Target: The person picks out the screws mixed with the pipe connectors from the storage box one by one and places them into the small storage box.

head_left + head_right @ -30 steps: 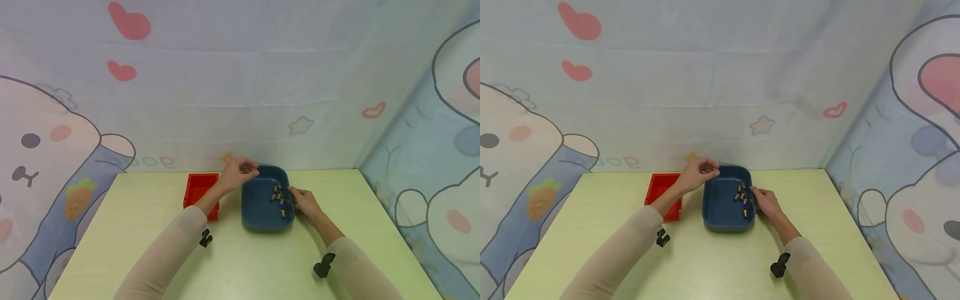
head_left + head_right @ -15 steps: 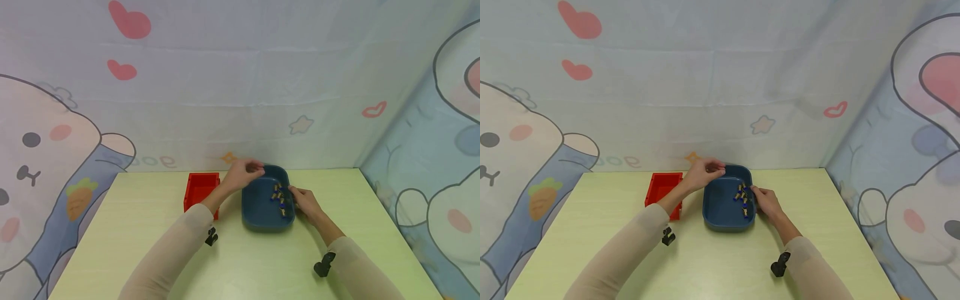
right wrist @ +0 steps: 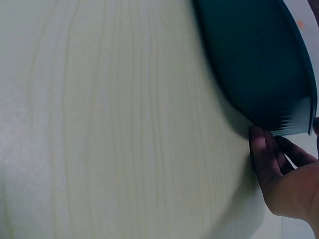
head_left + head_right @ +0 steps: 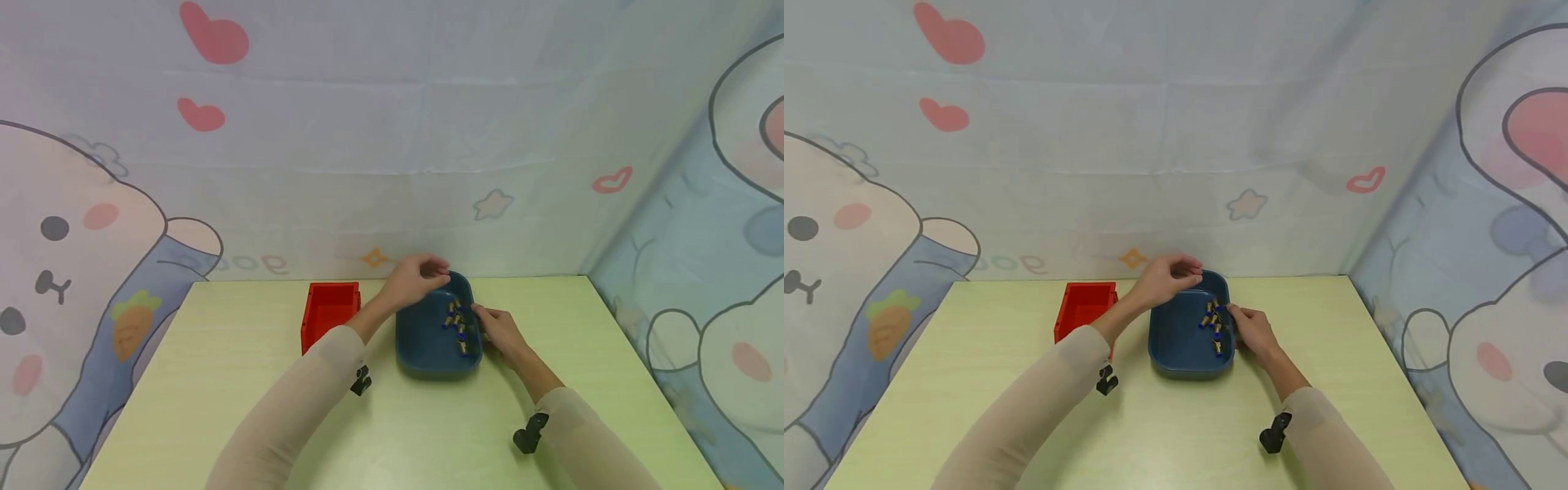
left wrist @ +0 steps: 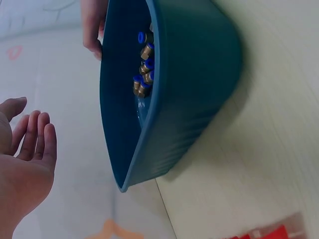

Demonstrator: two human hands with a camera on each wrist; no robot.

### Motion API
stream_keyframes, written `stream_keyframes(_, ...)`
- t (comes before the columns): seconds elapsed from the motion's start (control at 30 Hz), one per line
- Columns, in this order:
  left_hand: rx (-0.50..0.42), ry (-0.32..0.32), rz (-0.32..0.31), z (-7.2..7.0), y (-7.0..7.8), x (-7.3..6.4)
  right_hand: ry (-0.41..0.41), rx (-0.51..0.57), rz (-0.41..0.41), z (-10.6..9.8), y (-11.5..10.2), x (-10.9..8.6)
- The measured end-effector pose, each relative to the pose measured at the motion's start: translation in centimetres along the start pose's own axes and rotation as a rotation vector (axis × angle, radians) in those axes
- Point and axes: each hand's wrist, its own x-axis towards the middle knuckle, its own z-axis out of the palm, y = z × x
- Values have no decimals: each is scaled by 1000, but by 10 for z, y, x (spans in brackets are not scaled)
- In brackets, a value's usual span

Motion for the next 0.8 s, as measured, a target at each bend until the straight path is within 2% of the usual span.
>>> stream_keyframes(0.23, -31, -16, 46, 21, -1, 11, 28, -7, 10, -9, 5, -4)
stream_keyframes(0.37, -47, -14, 45, 30, -7, 14, 34, -6, 11, -10, 6, -6)
stream_keyframes(0.53, -65, -20, 1, 35, -10, 15, 13, 4, 0, -9, 4, -6)
stream_keyframes(0.8, -24, -5, -63, 45, -19, 17, 17, 2, 8, -6, 0, -4)
